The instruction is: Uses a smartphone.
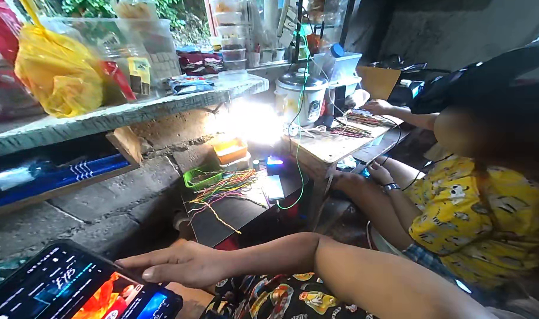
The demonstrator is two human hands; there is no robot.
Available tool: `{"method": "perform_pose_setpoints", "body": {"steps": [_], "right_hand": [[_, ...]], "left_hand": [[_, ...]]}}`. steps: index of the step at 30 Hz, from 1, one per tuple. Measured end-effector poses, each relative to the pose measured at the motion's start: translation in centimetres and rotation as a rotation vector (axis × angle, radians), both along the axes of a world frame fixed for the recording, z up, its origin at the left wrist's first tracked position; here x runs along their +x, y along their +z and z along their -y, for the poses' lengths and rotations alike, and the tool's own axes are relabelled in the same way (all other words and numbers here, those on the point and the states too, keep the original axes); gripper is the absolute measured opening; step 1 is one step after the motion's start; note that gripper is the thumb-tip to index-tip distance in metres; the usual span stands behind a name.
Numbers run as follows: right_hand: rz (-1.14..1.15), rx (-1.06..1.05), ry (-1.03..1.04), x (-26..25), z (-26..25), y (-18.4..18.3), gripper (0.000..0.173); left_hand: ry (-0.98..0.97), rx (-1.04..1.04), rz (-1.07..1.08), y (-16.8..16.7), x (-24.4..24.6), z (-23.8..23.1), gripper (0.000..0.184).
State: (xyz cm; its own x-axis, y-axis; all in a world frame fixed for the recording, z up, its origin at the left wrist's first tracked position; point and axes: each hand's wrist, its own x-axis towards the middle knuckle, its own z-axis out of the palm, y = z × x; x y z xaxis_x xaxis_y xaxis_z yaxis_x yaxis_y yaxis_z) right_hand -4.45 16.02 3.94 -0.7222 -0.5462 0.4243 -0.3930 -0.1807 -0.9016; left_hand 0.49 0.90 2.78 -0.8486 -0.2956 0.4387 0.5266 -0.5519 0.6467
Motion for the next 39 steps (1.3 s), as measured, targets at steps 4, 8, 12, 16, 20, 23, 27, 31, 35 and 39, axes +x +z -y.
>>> {"method": "perform_pose_setpoints", "body": {"steps": [4, 8, 12, 16, 20, 23, 27, 31, 35, 39], "right_hand": [[-0.005, 0.001, -0.004, 0.4, -0.2, 0.2, 0.045], [-0.002, 0.006, -0.005, 0.5, -0.2, 0.5, 0.044], [0.002, -0.001, 0.006, 0.5, 0.0, 0.4, 0.043], [0.006, -0.011, 0.004, 0.5, 0.3, 0.2, 0.044], [-0.043, -0.032, -0.027, 1.0, -0.5, 0.6, 0.042], [0.038, 0.057, -0.034, 1.0, -1.0, 0.3, 0.043], [0.082, 0.079, -0.022, 0.9, -1.2, -0.7, 0.047], [0.036, 0.077, -0.043, 0.4, -1.4, -1.4, 0.049], [0.034, 0.056, -0.069, 0.5, -1.3, -1.4, 0.047], [0.024, 0.055, -0.072, 0.6, -1.5, -1.4, 0.047]], "left_hand": [[-0.002, -0.001, 0.021, 1.0, 0.8, -0.6, 0.037], [0.032, 0.006, 0.045, 1.4, 0.9, -1.0, 0.044], [-0.021, 0.023, 0.031, 1.3, 1.0, -0.5, 0.047], [0.036, -0.024, 0.043, 0.8, 0.9, 0.0, 0.043], [-0.019, -0.066, 0.007, 0.1, 0.8, 0.5, 0.043], [-0.041, -0.017, 0.099, 0.9, 1.3, -0.5, 0.053], [-0.140, 0.008, 0.158, -0.3, 1.0, 0.2, 0.051], [-0.157, -0.021, 0.151, -0.5, 1.0, 0.6, 0.050], [-0.144, -0.068, 0.123, -0.9, 0.8, 0.8, 0.051], [-0.136, -0.063, 0.120, -0.8, 0.9, 0.7, 0.051]]}}
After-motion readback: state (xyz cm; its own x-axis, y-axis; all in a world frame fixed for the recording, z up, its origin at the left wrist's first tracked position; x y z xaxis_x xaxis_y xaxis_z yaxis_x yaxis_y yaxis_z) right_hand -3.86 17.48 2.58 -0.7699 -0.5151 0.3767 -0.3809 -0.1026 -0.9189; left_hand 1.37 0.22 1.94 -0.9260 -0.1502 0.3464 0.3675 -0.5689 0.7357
